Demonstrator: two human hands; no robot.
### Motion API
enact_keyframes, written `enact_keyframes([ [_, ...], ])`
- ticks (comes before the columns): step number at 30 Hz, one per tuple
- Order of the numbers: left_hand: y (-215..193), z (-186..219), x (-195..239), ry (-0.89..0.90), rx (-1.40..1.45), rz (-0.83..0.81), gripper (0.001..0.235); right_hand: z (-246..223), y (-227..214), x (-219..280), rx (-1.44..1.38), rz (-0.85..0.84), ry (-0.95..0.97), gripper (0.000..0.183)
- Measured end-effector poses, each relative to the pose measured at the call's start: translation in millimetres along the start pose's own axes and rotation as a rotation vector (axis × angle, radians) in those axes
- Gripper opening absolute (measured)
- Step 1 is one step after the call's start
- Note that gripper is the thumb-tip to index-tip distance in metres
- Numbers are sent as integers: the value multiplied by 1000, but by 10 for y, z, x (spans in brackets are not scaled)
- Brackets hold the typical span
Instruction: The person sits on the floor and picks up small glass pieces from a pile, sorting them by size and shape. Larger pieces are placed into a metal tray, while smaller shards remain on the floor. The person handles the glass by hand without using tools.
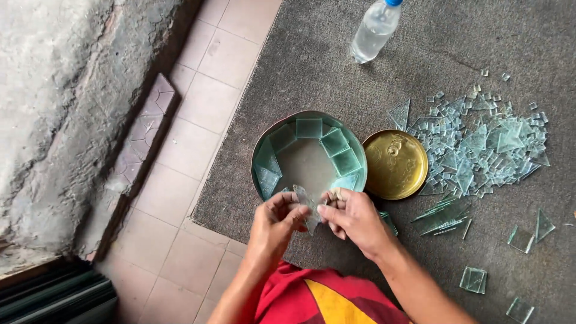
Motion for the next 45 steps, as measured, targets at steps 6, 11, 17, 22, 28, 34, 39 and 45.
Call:
enact_keyframes([
  [6,-244,-9,-444,26,112,-24,20,-159,380,-207,-314,38,6,13],
  [11,-373,-72,-616,22,82,-45,21,-109,576,-230,-274,91,37,12],
  [17,-790,574,-419,119,-219,131,37,-129,529,-539,-216,201,15,21],
  [22,-1259,407,-534,14,-381,187,32,-175,570,-1031,-119,214,67,8],
  [28,-1423,172,-501,-20,-363,208,32,-138,688,-1201,-50,254,18,8],
  [34,-1464,126,-497,-3,-324,178,30,-609,787,-946,587,569,-803,12],
  [39,-1480,113,-521,13,-368,190,33,-702,1215,-810,762,592,-1173,23],
  [45,-1519,91,-496,-10,-321,183,31,-562,1177,-1009,633,421,-903,33],
])
Point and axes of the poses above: each hand's wrist, its own x-axis away from the middle knuckle, its own y-axis out of the palm, z = x × y, the point moved 7 cm from there along -x, towards the middle knuckle, and after that the axes turned 13 degrees about z, right-handed, at the moved point
